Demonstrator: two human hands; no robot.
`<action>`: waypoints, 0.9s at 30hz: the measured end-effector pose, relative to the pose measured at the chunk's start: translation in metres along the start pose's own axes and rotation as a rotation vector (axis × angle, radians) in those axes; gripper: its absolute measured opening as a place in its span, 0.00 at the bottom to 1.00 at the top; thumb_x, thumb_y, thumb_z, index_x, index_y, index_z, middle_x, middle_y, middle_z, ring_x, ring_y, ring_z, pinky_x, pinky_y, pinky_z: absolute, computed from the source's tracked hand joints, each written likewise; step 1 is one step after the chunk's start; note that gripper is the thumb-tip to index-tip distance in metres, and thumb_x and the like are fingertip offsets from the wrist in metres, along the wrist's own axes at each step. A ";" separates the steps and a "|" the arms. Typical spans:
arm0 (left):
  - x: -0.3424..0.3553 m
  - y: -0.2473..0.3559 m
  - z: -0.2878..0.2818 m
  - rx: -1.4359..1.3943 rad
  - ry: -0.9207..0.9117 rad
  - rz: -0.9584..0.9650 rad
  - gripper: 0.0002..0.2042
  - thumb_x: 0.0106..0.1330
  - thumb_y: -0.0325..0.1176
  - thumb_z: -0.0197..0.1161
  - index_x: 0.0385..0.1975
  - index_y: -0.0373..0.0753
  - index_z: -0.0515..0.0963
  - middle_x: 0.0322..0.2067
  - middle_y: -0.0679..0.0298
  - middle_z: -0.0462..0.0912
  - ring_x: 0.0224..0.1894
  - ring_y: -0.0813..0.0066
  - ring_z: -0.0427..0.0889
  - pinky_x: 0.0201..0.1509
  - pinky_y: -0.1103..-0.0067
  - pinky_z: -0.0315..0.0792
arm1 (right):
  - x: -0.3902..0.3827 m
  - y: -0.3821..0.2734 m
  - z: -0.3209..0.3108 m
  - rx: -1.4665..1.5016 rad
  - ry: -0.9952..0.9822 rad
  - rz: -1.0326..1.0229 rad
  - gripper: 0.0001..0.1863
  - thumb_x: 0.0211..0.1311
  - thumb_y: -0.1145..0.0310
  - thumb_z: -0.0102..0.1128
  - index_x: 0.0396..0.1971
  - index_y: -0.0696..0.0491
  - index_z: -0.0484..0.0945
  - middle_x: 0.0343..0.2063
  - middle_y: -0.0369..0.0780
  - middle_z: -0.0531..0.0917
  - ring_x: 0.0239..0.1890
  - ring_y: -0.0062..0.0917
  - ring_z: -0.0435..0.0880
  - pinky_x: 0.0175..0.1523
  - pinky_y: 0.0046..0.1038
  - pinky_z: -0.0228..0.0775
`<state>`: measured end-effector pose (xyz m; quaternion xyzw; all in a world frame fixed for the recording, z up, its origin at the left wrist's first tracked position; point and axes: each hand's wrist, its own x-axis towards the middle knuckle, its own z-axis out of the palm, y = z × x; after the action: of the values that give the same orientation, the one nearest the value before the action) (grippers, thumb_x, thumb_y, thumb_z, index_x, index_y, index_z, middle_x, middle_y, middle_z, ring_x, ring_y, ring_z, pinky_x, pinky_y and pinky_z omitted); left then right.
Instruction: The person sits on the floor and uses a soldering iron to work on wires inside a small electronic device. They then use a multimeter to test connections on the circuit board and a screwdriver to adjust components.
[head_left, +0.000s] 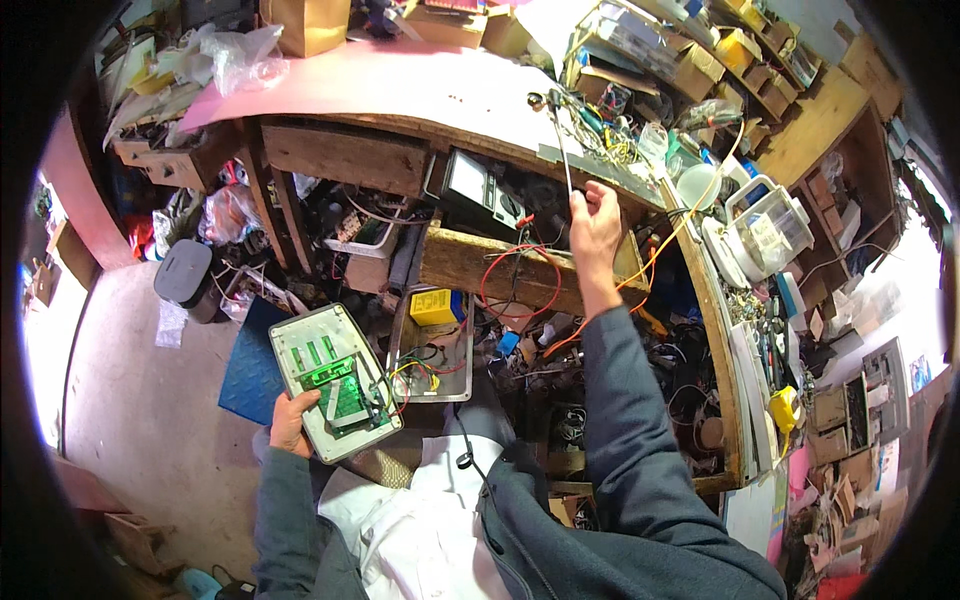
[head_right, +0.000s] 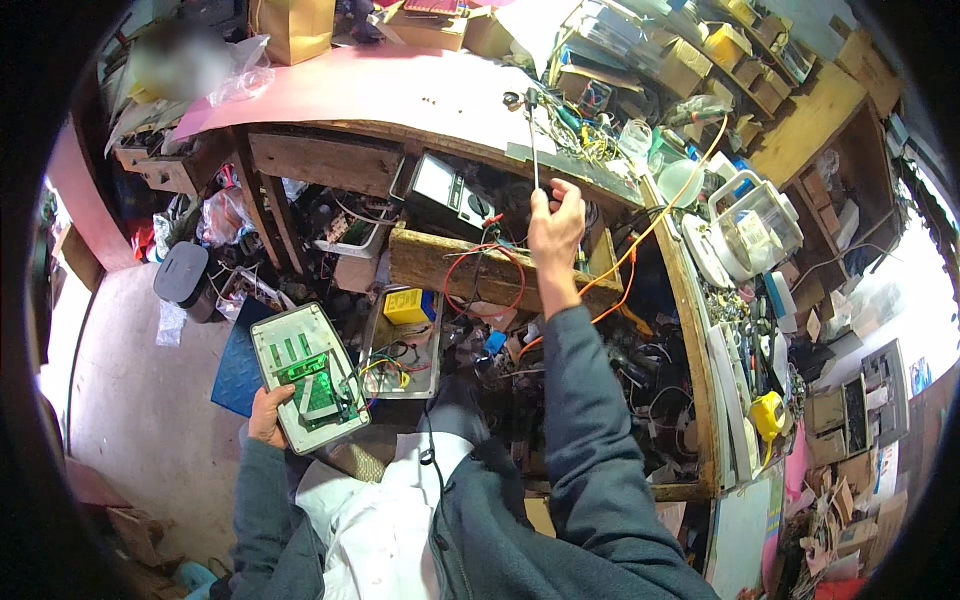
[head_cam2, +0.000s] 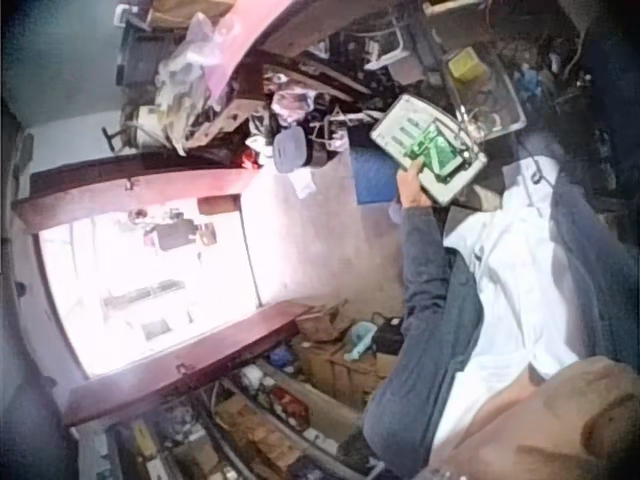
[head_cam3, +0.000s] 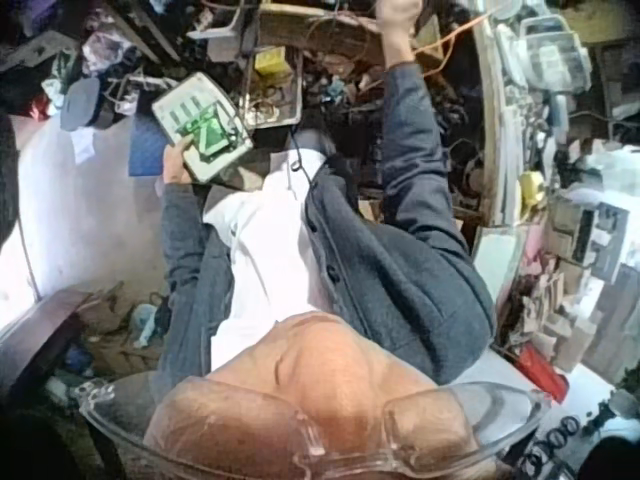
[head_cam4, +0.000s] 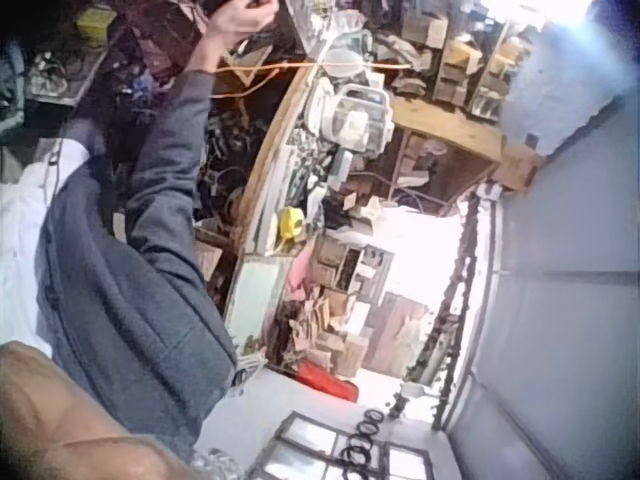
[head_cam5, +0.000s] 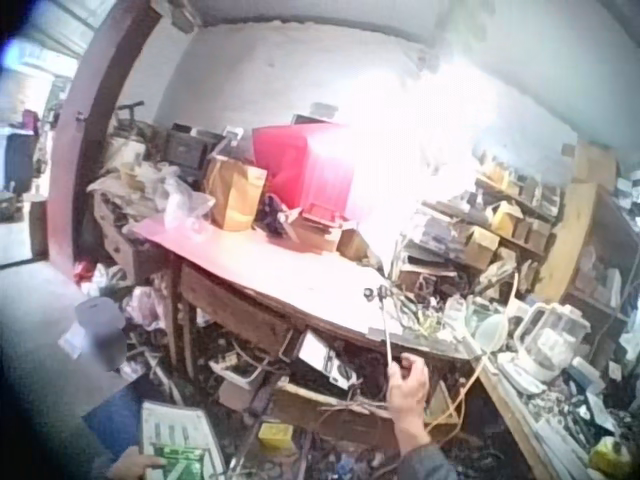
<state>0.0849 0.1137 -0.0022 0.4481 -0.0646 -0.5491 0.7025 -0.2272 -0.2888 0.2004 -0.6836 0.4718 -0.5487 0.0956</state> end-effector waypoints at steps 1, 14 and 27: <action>0.003 -0.001 0.002 -0.008 -0.013 -0.006 0.18 0.66 0.22 0.61 0.56 0.29 0.78 0.49 0.54 0.87 0.46 0.62 0.88 0.53 0.64 0.84 | 0.023 0.016 0.004 -0.019 -0.045 0.100 0.20 0.68 0.64 0.67 0.55 0.59 0.78 0.39 0.44 0.84 0.40 0.30 0.87 0.44 0.30 0.80; 0.000 -0.005 -0.005 0.015 0.077 0.030 0.19 0.66 0.22 0.64 0.57 0.30 0.75 0.48 0.54 0.86 0.47 0.60 0.88 0.52 0.63 0.84 | 0.110 0.050 0.033 0.870 -0.545 0.911 0.09 0.77 0.68 0.49 0.44 0.55 0.78 0.17 0.26 0.64 0.13 0.12 0.59 0.17 0.18 0.54; -0.006 0.001 -0.004 -0.004 -0.032 -0.017 0.19 0.70 0.25 0.62 0.60 0.31 0.76 0.51 0.54 0.87 0.49 0.64 0.89 0.53 0.65 0.86 | -0.057 -0.105 -0.034 1.453 -0.921 0.208 0.11 0.76 0.70 0.59 0.52 0.58 0.76 0.31 0.33 0.74 0.34 0.21 0.70 0.39 0.23 0.66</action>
<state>0.0853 0.1207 -0.0012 0.4386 -0.0710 -0.5622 0.6975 -0.1963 -0.1769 0.2436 -0.5604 -0.0213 -0.3711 0.7401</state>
